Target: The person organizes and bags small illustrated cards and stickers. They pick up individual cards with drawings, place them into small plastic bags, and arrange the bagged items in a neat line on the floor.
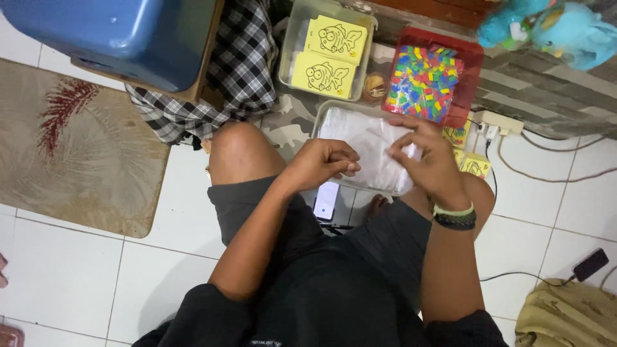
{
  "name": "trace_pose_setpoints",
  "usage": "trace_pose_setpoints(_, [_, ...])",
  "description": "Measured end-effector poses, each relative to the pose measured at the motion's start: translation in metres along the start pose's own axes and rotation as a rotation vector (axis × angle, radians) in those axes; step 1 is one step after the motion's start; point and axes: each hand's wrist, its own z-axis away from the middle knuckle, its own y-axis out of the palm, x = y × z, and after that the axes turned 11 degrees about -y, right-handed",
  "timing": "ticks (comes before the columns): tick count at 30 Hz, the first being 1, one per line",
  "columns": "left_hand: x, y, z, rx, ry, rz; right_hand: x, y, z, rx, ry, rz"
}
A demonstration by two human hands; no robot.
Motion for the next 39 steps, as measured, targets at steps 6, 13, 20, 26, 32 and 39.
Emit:
trace_pose_setpoints(6, [0.006, -0.014, 0.009, -0.041, -0.079, -0.061, -0.074, 0.036, -0.074, -0.066, 0.006, 0.048])
trace_pose_setpoints(13, [0.011, -0.023, 0.025, -0.084, -0.067, -0.038, -0.186, 0.111, -0.16, 0.202, -0.063, 0.488])
trace_pose_setpoints(20, [0.021, -0.033, 0.035, -0.079, -0.069, -0.023, -0.212, 0.134, -0.211, 0.411, -0.062, 0.856])
trace_pose_setpoints(26, [0.024, -0.045, 0.033, -0.072, -0.03, -0.012, -0.206, 0.14, -0.24, 0.64, 0.012, 0.867])
trace_pose_setpoints(32, [0.027, -0.043, 0.028, -0.085, -0.017, -0.065, -0.183, 0.113, -0.238, 0.62, 0.059, 0.646])
trace_pose_setpoints(39, [0.023, -0.038, 0.028, -0.077, -0.039, -0.048, -0.205, 0.102, -0.223, 0.47, 0.023, 0.465])
